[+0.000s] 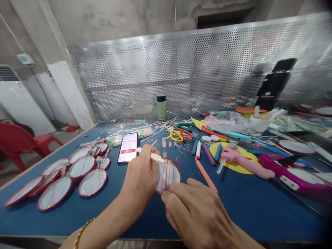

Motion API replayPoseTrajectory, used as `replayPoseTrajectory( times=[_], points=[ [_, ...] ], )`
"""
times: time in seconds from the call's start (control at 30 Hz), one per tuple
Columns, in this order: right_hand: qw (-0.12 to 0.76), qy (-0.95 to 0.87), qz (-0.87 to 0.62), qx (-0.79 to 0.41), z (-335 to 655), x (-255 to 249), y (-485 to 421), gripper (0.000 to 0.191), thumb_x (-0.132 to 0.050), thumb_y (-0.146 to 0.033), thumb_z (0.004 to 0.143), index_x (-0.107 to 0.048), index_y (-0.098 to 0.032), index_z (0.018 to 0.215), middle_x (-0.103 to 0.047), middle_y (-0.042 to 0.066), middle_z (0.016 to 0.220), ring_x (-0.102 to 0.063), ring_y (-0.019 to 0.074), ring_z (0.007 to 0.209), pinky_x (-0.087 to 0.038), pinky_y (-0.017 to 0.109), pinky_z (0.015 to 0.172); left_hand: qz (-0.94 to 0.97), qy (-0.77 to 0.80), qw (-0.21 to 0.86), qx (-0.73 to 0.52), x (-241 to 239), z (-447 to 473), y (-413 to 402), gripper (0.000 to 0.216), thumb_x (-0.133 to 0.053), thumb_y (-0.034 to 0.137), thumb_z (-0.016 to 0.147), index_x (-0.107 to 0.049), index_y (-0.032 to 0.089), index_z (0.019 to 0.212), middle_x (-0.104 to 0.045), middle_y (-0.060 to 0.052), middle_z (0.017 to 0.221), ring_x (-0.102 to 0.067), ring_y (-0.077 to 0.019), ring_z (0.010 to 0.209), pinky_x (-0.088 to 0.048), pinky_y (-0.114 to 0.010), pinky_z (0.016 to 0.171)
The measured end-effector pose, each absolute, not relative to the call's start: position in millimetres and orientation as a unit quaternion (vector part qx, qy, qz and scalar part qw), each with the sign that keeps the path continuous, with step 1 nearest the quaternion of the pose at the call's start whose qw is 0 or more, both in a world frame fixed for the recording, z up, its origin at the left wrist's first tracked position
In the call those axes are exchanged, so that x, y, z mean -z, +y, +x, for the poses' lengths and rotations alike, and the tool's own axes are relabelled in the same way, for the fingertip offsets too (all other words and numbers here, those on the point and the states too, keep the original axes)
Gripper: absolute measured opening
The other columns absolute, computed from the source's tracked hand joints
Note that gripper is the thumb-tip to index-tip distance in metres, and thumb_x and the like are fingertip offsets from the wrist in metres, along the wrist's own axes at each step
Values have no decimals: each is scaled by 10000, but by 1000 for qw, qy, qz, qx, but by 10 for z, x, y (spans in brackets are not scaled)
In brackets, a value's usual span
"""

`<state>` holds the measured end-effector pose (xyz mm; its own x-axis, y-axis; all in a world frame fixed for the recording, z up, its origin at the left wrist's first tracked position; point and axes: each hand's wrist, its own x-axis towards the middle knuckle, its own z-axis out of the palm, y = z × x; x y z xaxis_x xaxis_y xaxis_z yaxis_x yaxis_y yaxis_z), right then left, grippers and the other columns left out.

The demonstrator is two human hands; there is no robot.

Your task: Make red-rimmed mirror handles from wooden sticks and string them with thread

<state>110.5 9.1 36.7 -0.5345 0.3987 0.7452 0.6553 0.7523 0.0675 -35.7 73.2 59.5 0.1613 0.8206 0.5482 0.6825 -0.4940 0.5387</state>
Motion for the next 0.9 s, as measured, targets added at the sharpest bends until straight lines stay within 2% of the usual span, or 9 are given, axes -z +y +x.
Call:
replayPoseTrajectory(
  times=[0.37,0.57,0.9],
  points=[
    [356,-869,-308,151,1155,-416,30,277,-409,-44,912,-575,-154,719,-567,7,664,-397,132,544,-233,319,549,765,487,86,-412,-604,-350,701,169,-328,175,886,-473,222,815,-533,40,610,-430,-123,478,-300,-224,483],
    [350,-874,-307,141,1180,-442,13,309,-389,-41,923,-579,-150,705,-564,13,665,-389,137,552,-246,317,558,766,484,84,-414,-596,-354,702,164,-332,174,885,-473,222,815,-546,37,623,-446,-122,490,-313,-223,494],
    [369,-869,-289,161,1204,-425,22,212,-430,-61,913,-622,-149,894,-603,3,698,-455,148,571,-293,316,565,763,487,78,-419,-612,-358,706,152,-350,165,881,-473,223,813,-591,24,661,-472,-127,509,-316,-229,506]
  ],
)
